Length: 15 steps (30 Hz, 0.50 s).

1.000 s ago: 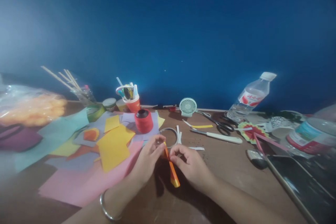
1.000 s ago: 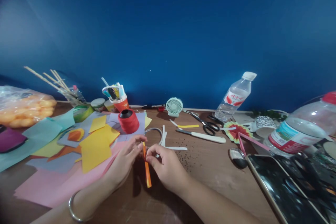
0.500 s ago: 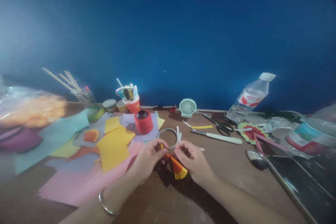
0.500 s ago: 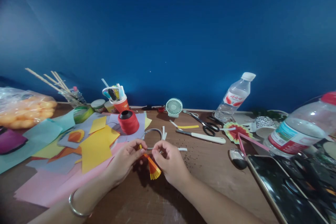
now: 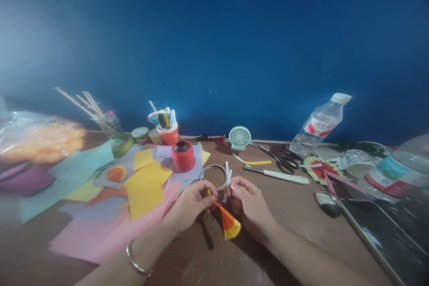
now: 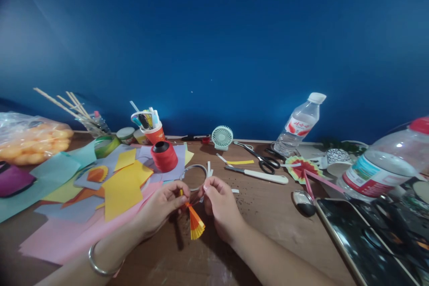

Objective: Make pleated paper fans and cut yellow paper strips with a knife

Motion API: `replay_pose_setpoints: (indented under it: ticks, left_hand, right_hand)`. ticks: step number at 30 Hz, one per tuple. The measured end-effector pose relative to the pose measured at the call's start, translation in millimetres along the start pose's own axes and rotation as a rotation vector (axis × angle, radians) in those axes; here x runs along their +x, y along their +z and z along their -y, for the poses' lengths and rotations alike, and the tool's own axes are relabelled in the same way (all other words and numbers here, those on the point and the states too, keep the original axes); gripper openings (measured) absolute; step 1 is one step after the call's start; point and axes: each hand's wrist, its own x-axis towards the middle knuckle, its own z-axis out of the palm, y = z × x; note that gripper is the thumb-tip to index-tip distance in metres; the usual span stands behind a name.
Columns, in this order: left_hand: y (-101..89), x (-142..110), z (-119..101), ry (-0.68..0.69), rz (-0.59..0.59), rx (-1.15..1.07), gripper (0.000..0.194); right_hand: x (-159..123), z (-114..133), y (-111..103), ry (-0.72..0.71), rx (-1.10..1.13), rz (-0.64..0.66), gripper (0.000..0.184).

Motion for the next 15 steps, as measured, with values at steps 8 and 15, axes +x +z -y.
replay_pose_setpoints:
  ticks: [8,15]
  left_hand:
    - [-2.2,1,1,0.008,0.015,0.024,0.015]
    - [-3.0,2,3,0.006,-0.027,0.011,0.014]
  right_hand:
    - [7,13,-7,-0.040,-0.024,-0.117,0.015]
    - [14,33,-26,-0.438,-0.362,-0.461,0.025]
